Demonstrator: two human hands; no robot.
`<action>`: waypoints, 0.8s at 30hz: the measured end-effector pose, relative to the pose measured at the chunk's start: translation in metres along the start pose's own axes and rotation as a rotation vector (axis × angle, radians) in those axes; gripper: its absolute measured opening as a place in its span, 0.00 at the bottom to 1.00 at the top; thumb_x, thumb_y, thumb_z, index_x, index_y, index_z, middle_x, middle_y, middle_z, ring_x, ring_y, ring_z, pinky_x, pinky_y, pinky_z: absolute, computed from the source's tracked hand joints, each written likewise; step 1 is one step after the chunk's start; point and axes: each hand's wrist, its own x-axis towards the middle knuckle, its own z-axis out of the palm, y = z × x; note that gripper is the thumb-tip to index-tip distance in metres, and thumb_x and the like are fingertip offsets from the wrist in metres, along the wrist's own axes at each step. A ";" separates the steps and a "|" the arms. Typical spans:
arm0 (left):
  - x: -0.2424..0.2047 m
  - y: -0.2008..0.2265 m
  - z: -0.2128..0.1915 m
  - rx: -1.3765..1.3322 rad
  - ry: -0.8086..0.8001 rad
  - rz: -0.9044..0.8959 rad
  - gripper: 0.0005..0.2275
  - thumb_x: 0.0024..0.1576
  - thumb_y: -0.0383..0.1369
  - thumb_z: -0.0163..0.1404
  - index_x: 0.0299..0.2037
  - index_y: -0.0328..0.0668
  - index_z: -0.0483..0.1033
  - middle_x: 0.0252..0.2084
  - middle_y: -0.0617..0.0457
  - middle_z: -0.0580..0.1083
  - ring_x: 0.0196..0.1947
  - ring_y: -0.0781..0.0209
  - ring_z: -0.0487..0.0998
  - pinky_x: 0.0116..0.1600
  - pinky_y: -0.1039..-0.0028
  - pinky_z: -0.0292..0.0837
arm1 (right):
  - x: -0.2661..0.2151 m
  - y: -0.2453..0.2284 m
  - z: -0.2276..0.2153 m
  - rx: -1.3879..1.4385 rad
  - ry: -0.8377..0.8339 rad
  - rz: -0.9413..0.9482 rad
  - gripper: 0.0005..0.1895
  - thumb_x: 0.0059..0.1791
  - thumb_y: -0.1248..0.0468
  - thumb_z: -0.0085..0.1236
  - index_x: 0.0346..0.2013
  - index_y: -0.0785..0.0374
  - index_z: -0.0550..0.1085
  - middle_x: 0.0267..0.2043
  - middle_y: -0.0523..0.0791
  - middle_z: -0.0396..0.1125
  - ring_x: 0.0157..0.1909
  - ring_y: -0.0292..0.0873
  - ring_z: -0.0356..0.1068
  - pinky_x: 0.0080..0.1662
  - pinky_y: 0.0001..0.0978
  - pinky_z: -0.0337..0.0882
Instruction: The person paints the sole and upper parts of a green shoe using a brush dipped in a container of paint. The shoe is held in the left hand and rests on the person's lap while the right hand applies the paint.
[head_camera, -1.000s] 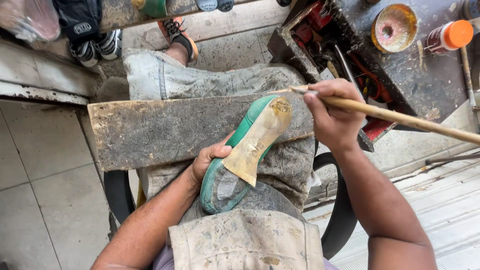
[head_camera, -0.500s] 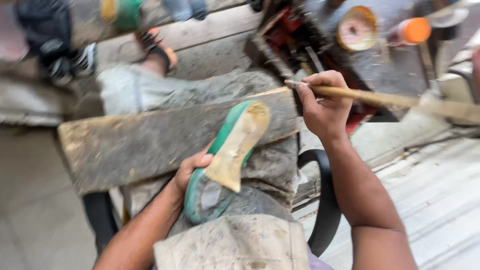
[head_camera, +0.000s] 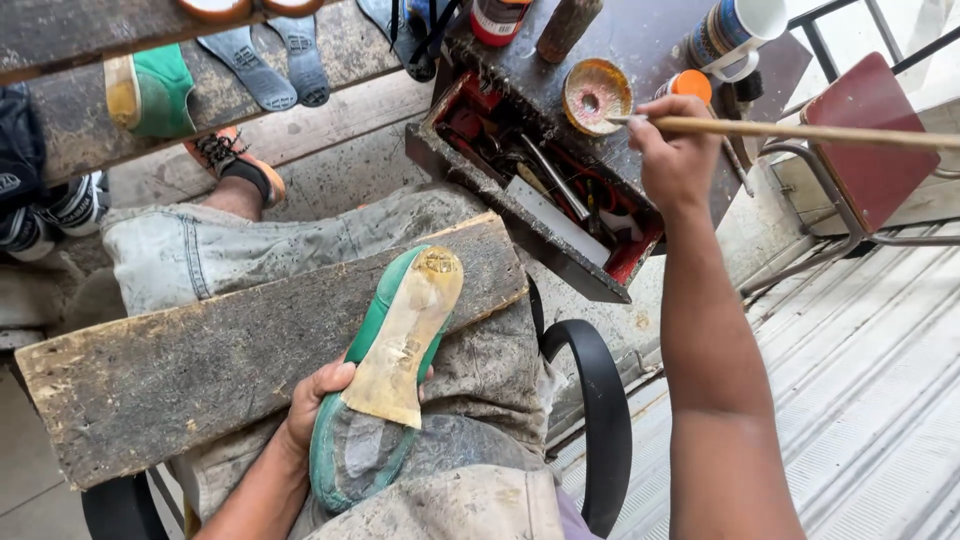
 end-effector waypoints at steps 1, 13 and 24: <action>0.000 0.000 0.003 0.008 -0.004 0.002 0.40 0.47 0.43 0.56 0.67 0.20 0.61 0.58 0.24 0.73 0.49 0.35 0.80 0.54 0.52 0.76 | 0.010 0.009 0.005 0.003 0.006 -0.006 0.06 0.52 0.73 0.64 0.38 0.63 0.74 0.39 0.47 0.69 0.36 0.39 0.72 0.38 0.25 0.79; 0.001 0.002 0.020 0.048 -0.021 0.081 0.40 0.45 0.41 0.60 0.68 0.27 0.61 0.54 0.24 0.74 0.44 0.33 0.81 0.45 0.52 0.79 | 0.062 0.051 0.042 -0.412 0.000 0.160 0.08 0.46 0.64 0.67 0.32 0.54 0.73 0.28 0.38 0.67 0.28 0.32 0.65 0.33 0.26 0.76; 0.002 0.002 0.009 0.080 -0.043 0.050 0.41 0.46 0.43 0.58 0.68 0.22 0.61 0.56 0.24 0.74 0.46 0.34 0.80 0.46 0.53 0.79 | 0.066 0.074 0.051 -0.053 0.243 0.373 0.13 0.47 0.58 0.73 0.27 0.56 0.75 0.24 0.40 0.73 0.25 0.32 0.75 0.29 0.26 0.75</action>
